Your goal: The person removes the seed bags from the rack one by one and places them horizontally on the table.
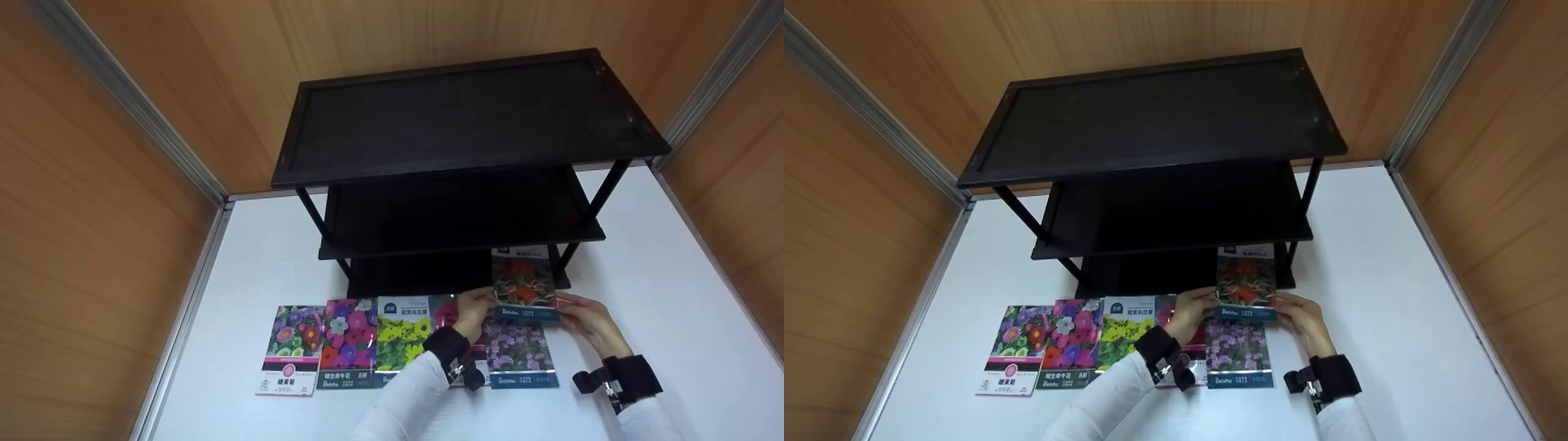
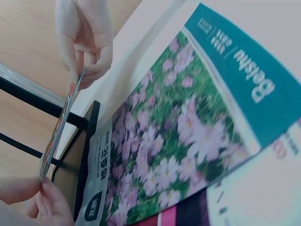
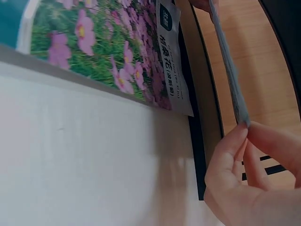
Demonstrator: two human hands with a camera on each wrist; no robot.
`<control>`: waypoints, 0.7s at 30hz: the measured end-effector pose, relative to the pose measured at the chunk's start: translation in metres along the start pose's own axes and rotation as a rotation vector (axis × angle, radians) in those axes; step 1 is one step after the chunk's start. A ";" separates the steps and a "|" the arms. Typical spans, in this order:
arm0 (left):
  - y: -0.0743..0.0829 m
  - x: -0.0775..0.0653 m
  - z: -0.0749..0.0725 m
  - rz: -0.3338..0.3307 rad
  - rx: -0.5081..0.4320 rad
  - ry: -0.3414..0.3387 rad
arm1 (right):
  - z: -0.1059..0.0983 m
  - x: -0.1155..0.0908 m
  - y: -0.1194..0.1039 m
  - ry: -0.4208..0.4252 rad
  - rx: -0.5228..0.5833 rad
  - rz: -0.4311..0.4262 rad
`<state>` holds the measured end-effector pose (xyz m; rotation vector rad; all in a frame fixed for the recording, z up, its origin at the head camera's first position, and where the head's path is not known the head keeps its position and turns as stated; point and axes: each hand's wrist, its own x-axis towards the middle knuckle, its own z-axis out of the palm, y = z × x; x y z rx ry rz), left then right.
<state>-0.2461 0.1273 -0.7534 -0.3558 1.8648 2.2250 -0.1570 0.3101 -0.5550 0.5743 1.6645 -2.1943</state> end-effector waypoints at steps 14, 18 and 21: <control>0.115 -0.109 0.008 -0.117 -0.029 0.037 | -0.012 -0.014 0.012 0.013 -0.006 0.024; 0.152 -0.143 0.010 -0.147 -0.031 0.056 | -0.015 -0.017 0.016 0.029 -0.035 0.030; 0.163 -0.157 0.009 -0.129 -0.032 0.039 | -0.016 -0.020 0.018 0.035 -0.035 0.040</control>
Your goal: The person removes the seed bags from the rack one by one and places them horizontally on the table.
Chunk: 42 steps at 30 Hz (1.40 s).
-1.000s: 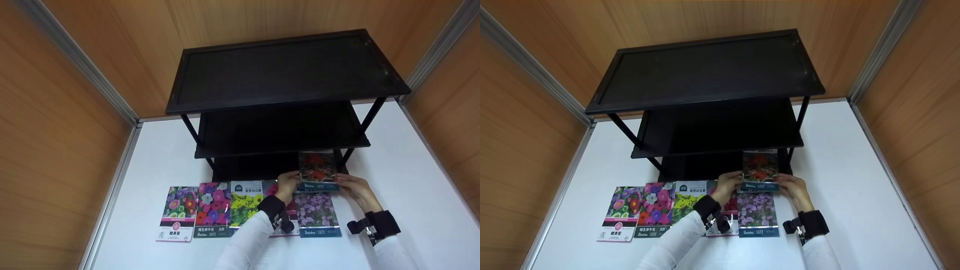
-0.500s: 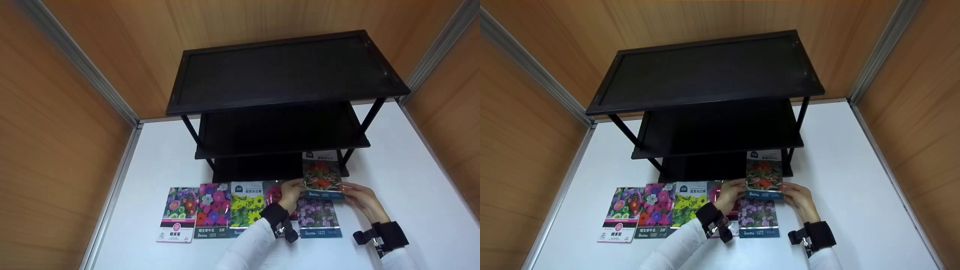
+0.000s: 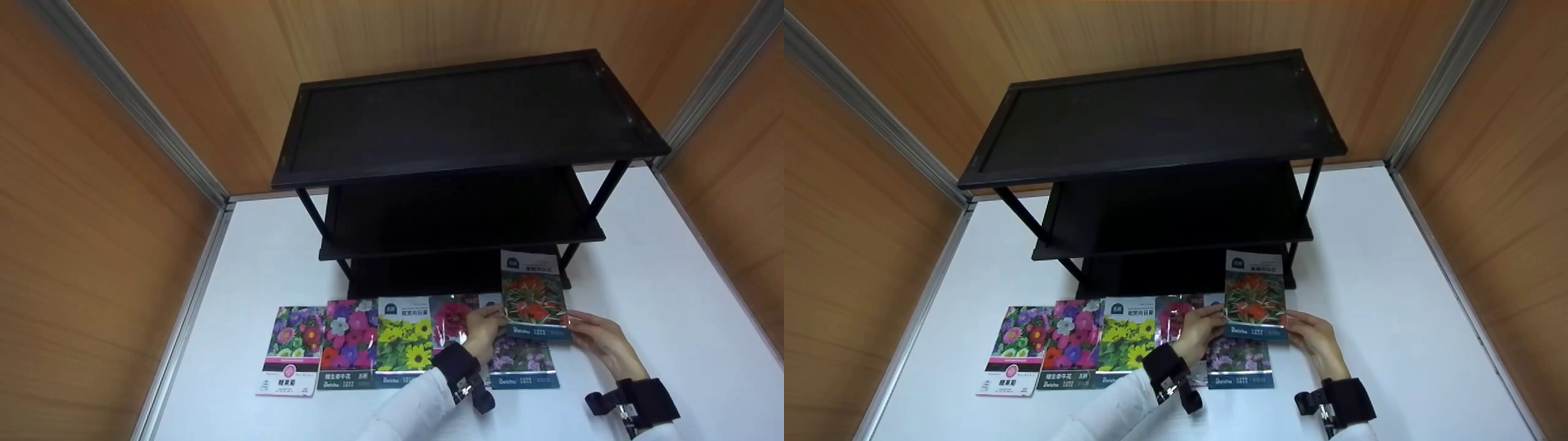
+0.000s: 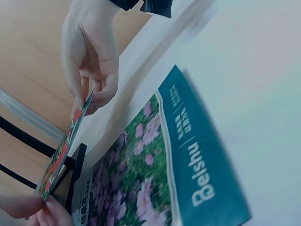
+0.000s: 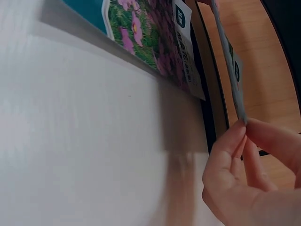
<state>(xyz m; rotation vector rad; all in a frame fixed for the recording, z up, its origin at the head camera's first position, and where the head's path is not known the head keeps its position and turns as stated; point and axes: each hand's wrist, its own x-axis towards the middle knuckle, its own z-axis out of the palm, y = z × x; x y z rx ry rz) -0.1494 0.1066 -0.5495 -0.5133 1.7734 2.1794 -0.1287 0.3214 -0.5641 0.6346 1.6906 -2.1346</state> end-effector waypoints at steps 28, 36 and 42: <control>-0.033 -0.017 0.017 -0.109 -0.014 0.046 | -0.023 -0.028 0.017 0.022 0.048 0.105; -0.041 -0.023 0.025 -0.076 -0.017 0.061 | -0.030 -0.031 0.019 0.045 0.034 0.111; -0.044 -0.026 0.032 -0.046 -0.007 0.071 | -0.036 -0.031 0.019 0.052 0.076 0.131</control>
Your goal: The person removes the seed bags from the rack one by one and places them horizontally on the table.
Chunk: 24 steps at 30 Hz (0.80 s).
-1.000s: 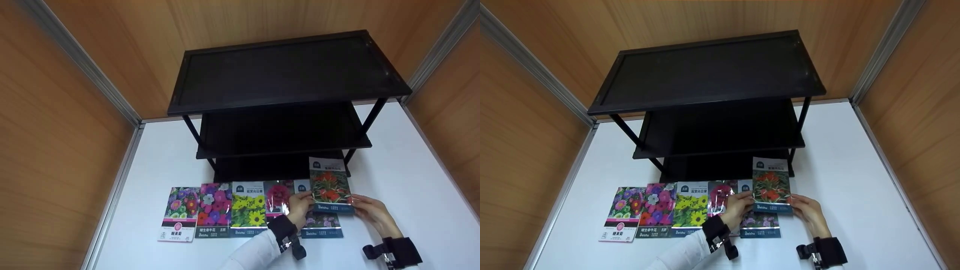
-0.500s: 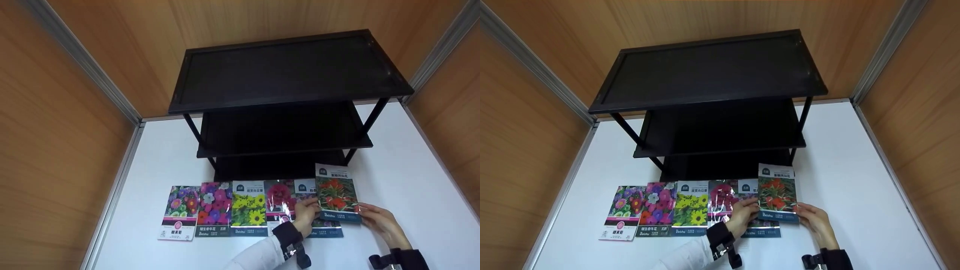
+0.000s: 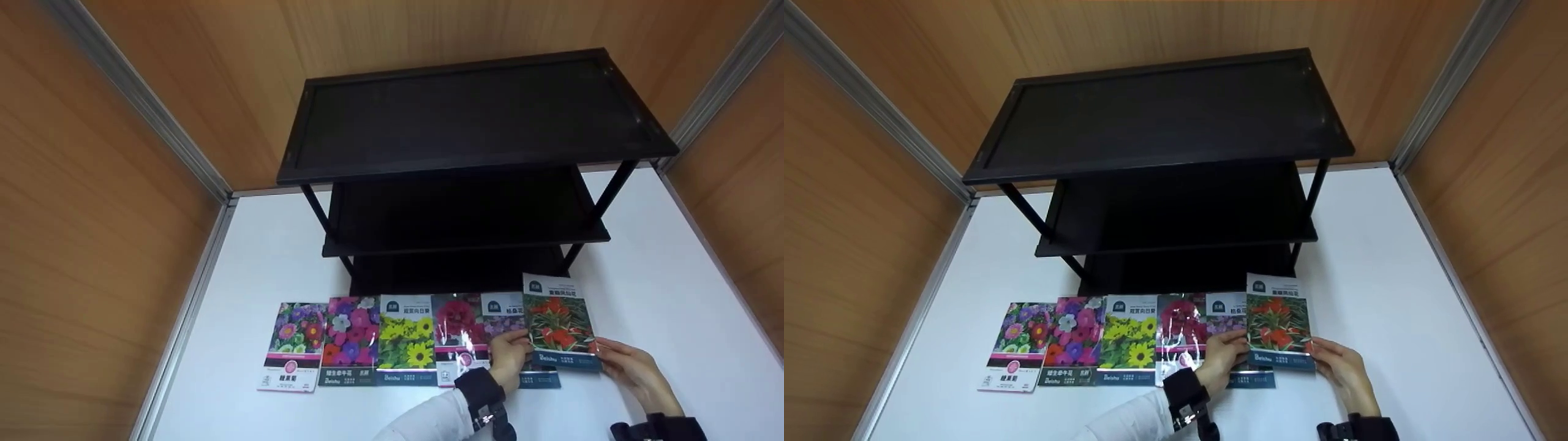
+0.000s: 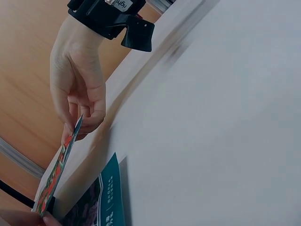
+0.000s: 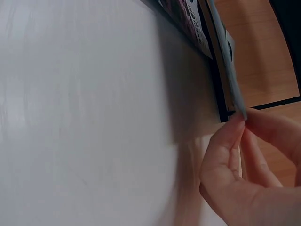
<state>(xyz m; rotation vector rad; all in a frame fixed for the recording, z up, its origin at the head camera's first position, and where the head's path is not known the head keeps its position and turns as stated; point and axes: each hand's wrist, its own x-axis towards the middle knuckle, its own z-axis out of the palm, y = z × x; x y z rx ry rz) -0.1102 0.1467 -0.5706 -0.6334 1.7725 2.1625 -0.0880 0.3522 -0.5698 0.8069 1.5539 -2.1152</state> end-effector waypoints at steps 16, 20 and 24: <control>-0.008 -0.007 0.017 0.018 0.003 0.013 | -0.016 -0.007 -0.001 0.058 -0.051 0.037; -0.010 -0.010 0.020 0.027 0.018 0.021 | -0.019 -0.007 0.000 0.065 -0.042 0.043; -0.013 -0.012 0.021 0.025 0.018 0.021 | -0.022 -0.007 0.000 0.084 -0.041 0.053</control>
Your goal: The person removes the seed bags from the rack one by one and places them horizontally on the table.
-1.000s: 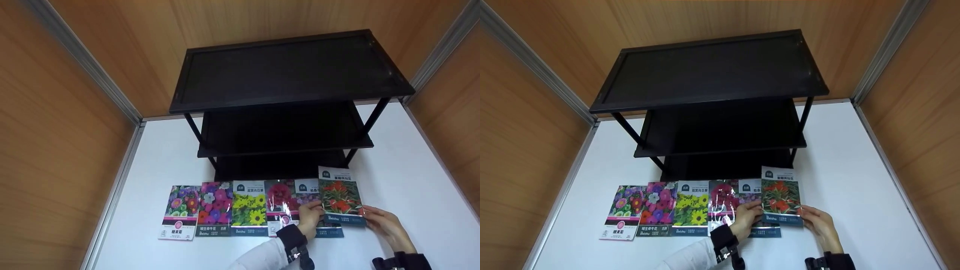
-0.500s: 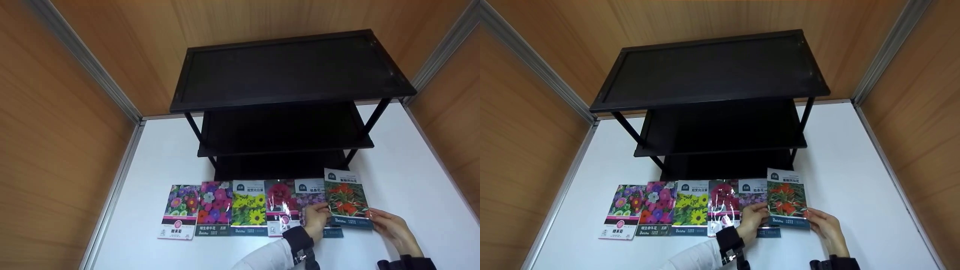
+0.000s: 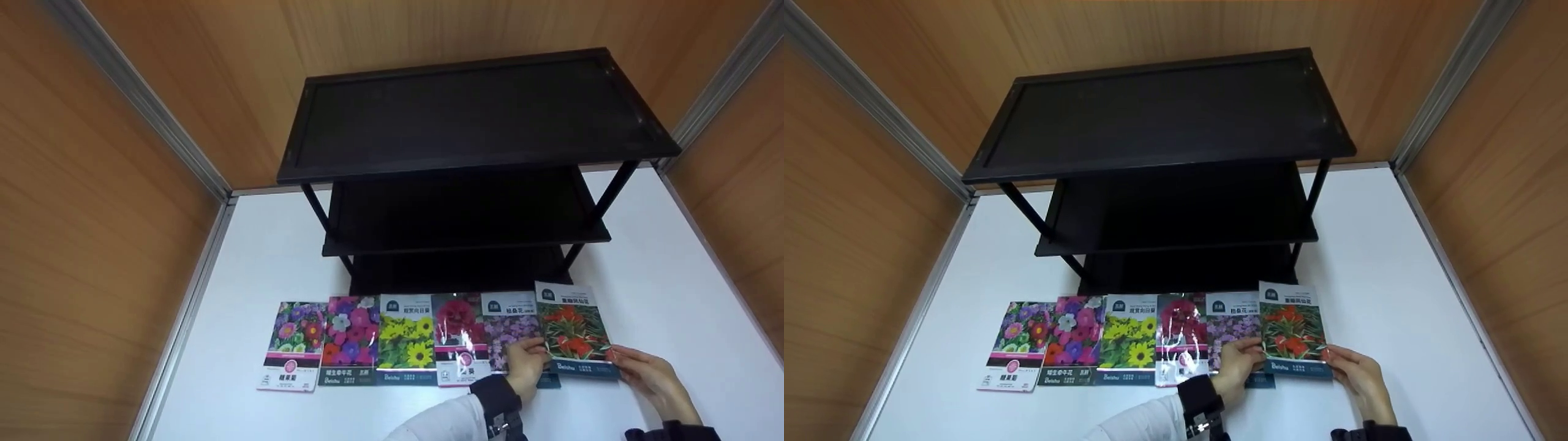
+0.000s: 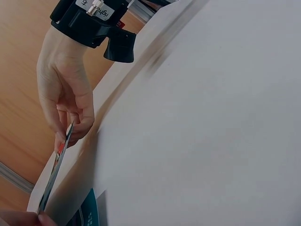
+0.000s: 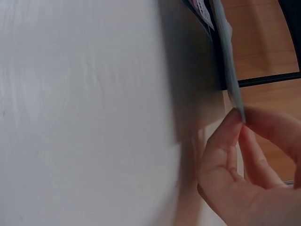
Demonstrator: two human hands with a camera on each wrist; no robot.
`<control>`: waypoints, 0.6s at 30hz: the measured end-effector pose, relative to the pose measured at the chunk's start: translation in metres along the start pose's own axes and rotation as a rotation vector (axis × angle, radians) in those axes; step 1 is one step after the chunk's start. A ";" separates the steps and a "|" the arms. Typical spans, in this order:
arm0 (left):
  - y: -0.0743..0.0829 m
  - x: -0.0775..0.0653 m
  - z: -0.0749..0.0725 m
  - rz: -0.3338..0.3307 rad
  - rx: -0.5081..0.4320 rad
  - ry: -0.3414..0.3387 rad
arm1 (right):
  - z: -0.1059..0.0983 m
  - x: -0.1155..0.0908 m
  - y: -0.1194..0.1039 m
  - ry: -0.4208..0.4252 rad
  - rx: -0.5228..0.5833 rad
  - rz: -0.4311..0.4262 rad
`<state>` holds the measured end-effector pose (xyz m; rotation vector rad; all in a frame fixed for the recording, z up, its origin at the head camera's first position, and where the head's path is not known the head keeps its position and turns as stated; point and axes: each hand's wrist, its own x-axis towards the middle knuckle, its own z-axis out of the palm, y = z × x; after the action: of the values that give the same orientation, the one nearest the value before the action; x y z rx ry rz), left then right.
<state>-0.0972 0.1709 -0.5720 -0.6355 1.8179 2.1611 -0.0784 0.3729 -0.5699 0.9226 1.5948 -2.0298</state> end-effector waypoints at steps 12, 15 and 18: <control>-0.006 -0.003 0.004 0.008 -0.023 0.008 | -0.007 0.001 0.002 -0.004 -0.041 -0.015; -0.005 -0.004 0.002 -0.001 -0.001 -0.008 | -0.007 0.001 0.002 -0.009 -0.046 -0.023; -0.005 -0.004 0.001 -0.020 0.025 -0.020 | -0.006 0.001 0.003 -0.009 -0.041 -0.026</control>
<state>-0.0914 0.1729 -0.5738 -0.6210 1.8181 2.1206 -0.0759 0.3784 -0.5735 0.8818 1.6450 -2.0083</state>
